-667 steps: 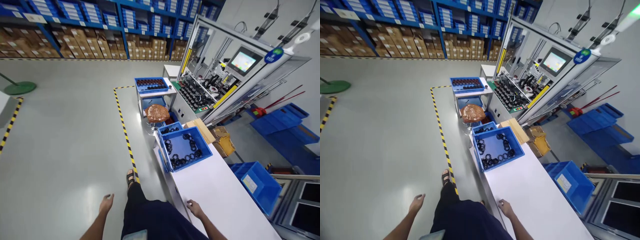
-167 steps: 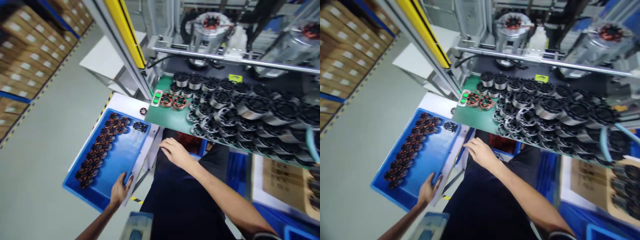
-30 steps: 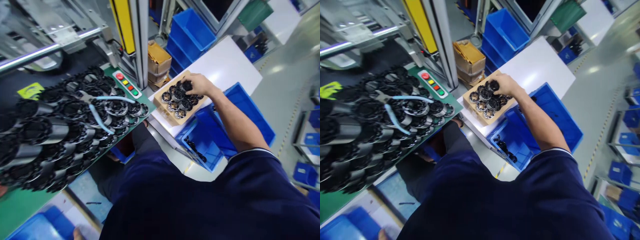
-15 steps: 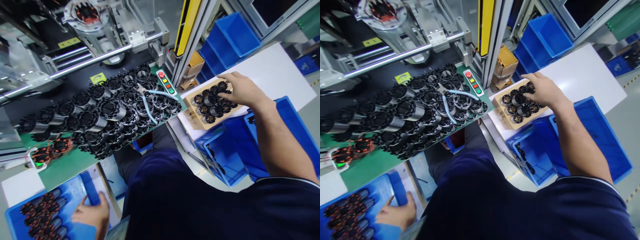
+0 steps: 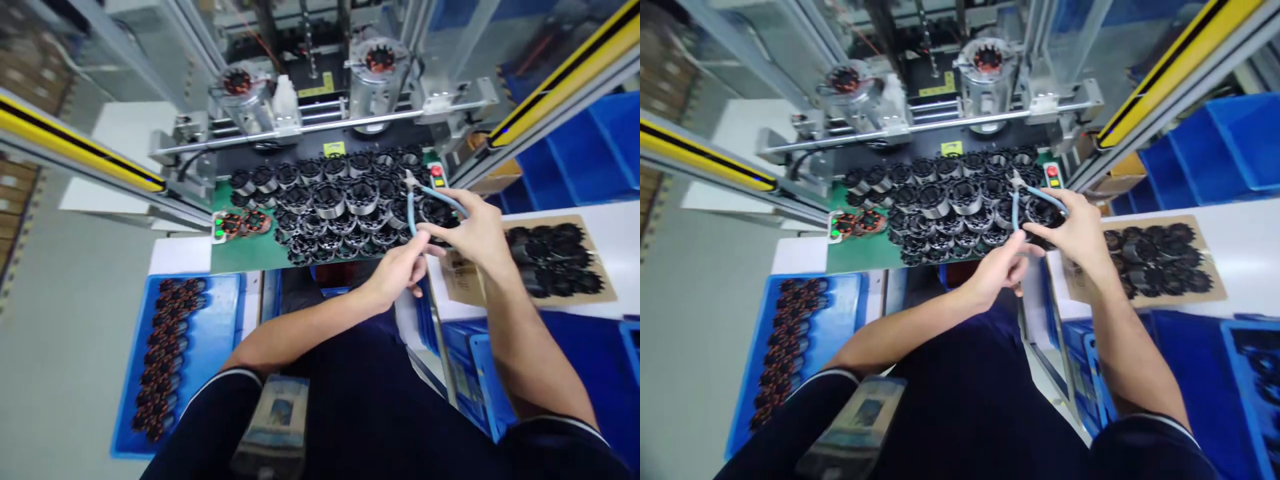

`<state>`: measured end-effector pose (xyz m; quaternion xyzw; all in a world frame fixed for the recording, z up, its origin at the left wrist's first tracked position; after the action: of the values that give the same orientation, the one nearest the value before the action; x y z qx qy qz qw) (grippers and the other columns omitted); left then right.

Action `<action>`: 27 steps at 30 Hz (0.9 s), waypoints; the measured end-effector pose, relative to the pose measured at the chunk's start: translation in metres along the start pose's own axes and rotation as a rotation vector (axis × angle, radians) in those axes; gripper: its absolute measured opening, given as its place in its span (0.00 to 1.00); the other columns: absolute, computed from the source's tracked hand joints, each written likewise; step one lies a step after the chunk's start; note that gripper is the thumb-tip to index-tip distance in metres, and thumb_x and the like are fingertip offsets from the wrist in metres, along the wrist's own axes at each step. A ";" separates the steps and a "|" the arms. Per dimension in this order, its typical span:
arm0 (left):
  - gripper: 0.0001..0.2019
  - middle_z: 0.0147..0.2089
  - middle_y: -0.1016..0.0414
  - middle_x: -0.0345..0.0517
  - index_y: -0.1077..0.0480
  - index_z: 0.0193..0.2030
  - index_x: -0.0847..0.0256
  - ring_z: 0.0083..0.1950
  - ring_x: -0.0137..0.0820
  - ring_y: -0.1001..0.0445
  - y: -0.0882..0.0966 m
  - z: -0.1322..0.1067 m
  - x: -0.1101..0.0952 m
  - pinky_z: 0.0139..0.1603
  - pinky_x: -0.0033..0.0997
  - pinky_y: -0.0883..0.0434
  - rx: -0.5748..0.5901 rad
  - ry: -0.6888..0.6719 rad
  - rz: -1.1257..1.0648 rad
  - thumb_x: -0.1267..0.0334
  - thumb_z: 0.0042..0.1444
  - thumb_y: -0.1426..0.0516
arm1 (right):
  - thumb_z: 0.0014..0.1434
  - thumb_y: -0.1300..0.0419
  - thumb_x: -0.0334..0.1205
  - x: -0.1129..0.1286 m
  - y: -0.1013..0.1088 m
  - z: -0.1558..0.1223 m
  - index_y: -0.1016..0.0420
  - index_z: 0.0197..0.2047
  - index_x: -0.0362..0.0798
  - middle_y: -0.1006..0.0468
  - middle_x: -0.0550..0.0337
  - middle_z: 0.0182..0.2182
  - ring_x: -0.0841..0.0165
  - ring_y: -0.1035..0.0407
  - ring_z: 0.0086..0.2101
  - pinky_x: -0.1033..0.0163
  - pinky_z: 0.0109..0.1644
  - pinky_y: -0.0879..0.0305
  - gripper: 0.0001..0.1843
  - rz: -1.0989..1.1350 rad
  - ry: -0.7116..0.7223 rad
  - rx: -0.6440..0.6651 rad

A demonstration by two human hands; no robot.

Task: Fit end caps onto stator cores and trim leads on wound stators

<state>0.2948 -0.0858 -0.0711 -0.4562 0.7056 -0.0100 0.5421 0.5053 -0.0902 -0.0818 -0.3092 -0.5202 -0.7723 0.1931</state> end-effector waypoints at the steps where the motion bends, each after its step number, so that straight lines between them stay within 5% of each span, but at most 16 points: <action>1: 0.43 0.25 0.45 0.29 0.18 0.49 0.61 0.26 0.28 0.46 -0.003 0.005 -0.002 0.28 0.29 0.27 -0.012 -0.023 -0.016 0.15 0.63 0.37 | 0.56 0.17 0.77 -0.001 0.001 0.001 0.08 0.66 0.62 0.06 0.48 0.60 0.30 0.12 0.60 0.20 0.71 0.16 0.43 -0.002 -0.007 -0.001; 6: 0.38 0.21 0.42 0.29 0.30 0.37 0.54 0.24 0.27 0.44 -0.001 0.022 0.004 0.25 0.29 0.29 -0.074 -0.104 -0.054 0.15 0.66 0.39 | 0.54 0.17 0.77 0.003 0.006 0.002 0.06 0.62 0.68 0.04 0.52 0.55 0.28 0.10 0.56 0.17 0.67 0.15 0.38 -0.054 -0.038 -0.012; 10: 0.40 0.19 0.42 0.32 0.38 0.30 0.51 0.23 0.26 0.42 0.005 0.026 0.003 0.29 0.30 0.29 -0.080 -0.303 0.022 0.15 0.70 0.43 | 0.55 0.18 0.77 0.005 0.004 0.001 0.06 0.61 0.71 0.04 0.55 0.53 0.28 0.10 0.55 0.13 0.65 0.16 0.36 -0.094 -0.008 -0.052; 18: 0.38 0.20 0.41 0.34 0.41 0.29 0.51 0.25 0.28 0.37 0.025 0.019 -0.001 0.36 0.30 0.27 -0.203 -0.461 0.177 0.20 0.77 0.49 | 0.55 0.19 0.78 0.006 0.016 -0.002 0.08 0.64 0.70 0.06 0.56 0.48 0.37 0.11 0.46 0.20 0.58 0.13 0.39 -0.100 -0.022 -0.132; 22: 0.32 0.20 0.43 0.32 0.41 0.29 0.51 0.24 0.27 0.40 0.039 0.014 0.000 0.34 0.29 0.27 -0.289 -0.459 0.219 0.30 0.77 0.42 | 0.57 0.20 0.77 0.008 0.071 -0.013 0.09 0.64 0.65 0.06 0.54 0.54 0.36 0.12 0.52 0.21 0.62 0.14 0.40 -0.204 -0.054 -0.148; 27: 0.24 0.19 0.43 0.29 0.38 0.31 0.50 0.23 0.27 0.44 0.056 0.010 -0.001 0.29 0.27 0.28 -0.343 -0.400 0.170 0.43 0.75 0.37 | 0.62 0.23 0.79 -0.008 0.176 -0.051 0.17 0.72 0.72 0.11 0.53 0.69 0.31 0.19 0.66 0.17 0.72 0.22 0.42 -0.397 -0.255 -0.170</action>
<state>0.2670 -0.0478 -0.1024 -0.4733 0.6117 0.2454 0.5845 0.6063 -0.2052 0.0200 -0.3109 -0.5239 -0.7910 -0.0562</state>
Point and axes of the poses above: each hand's wrist, its own z-axis towards the middle knuckle, its own y-axis out of the back of the hand, x = y × z, the point moved 3 cm from there along z, towards the middle knuckle
